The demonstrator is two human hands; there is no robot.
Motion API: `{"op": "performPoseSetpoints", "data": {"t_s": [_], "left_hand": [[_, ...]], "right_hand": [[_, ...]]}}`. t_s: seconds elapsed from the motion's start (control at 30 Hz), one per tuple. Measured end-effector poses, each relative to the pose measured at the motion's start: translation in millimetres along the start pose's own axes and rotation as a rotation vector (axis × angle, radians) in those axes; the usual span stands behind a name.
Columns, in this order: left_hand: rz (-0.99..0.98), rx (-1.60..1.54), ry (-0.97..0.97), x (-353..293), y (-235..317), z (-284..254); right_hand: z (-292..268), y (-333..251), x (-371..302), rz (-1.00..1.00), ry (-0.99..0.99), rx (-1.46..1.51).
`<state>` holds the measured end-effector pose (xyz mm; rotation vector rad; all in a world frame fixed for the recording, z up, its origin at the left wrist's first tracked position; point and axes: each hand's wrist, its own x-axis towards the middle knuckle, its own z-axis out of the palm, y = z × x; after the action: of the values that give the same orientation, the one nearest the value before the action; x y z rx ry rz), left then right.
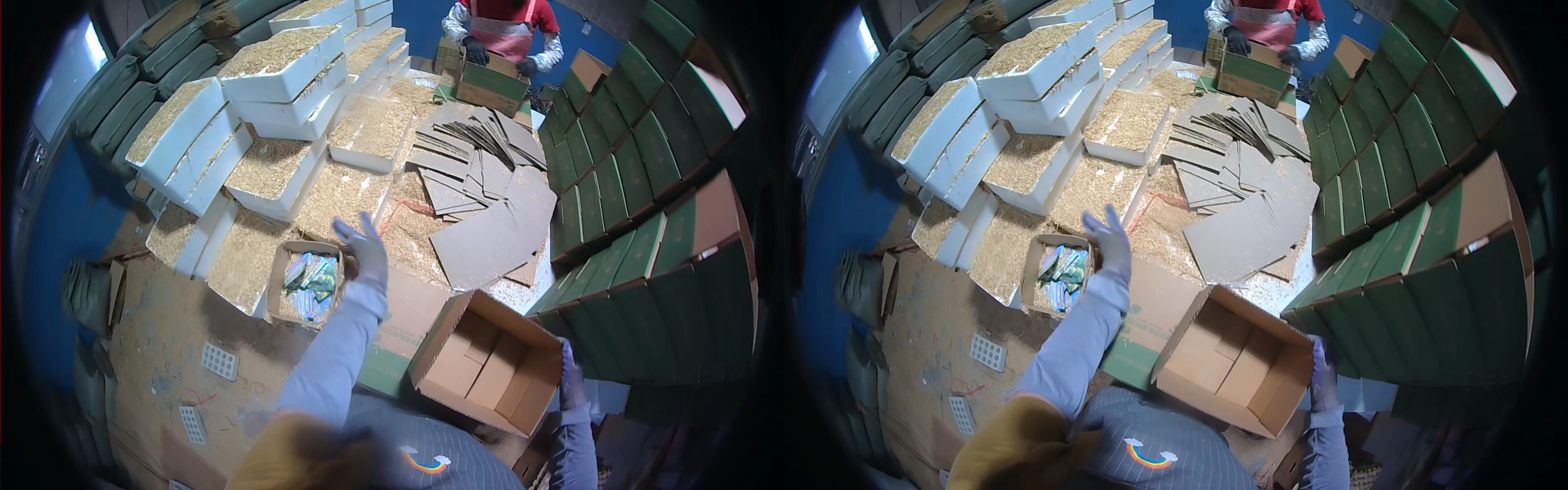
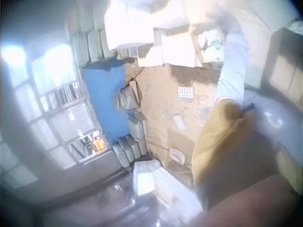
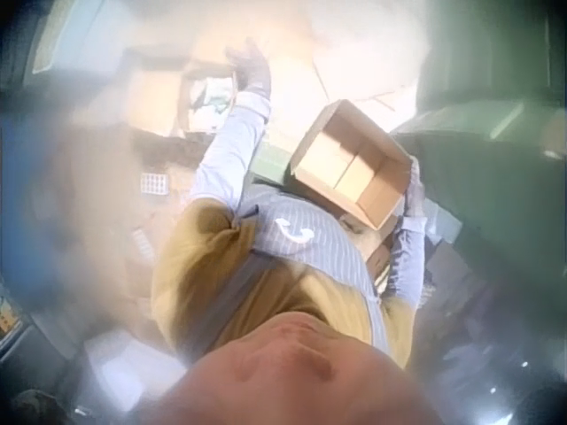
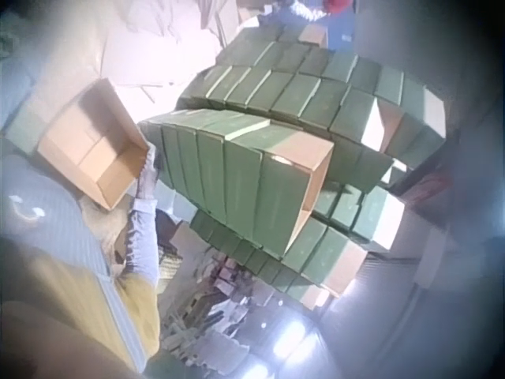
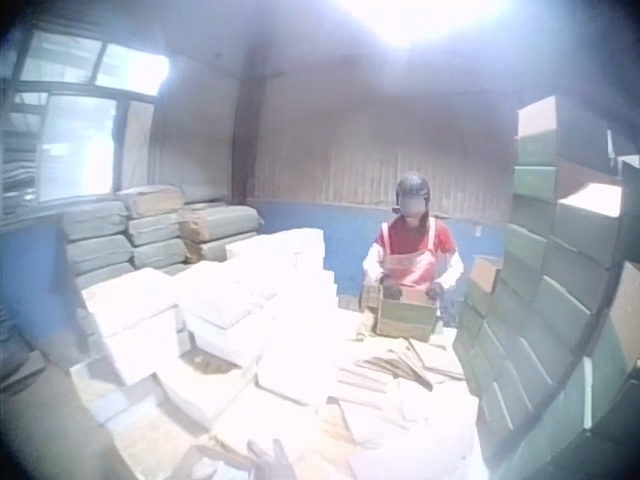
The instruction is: The person packs items into cardboard boxes by hand, placing items inside and stacking the boxes on a pallet.
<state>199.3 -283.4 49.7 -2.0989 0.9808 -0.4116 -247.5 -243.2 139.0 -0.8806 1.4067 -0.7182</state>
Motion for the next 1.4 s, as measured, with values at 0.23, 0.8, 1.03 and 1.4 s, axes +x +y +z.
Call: {"op": "performPoseSetpoints", "data": {"t_s": [0.23, 0.8, 1.03, 1.4], "left_hand": [[0.377, 0.031, -0.717, 115.3, 22.9, 130.9], [-0.126, -2.804, -0.774, 14.5, -90.8, 13.1], [0.319, -2.857, -0.948, -69.1, -145.1, -74.4], [0.748, -2.309, -0.447, -159.1, -147.3, -78.3]], "right_hand": [[-3.0, 18.2, 11.4, -0.182, 0.023, -0.093], [-9.1, 24.0, 15.9, -0.181, 0.067, 0.012], [28.5, -13.2, 44.9, -0.281, -0.047, -0.072], [29.4, -8.2, 89.9, -0.072, -0.73, 0.474]]}}
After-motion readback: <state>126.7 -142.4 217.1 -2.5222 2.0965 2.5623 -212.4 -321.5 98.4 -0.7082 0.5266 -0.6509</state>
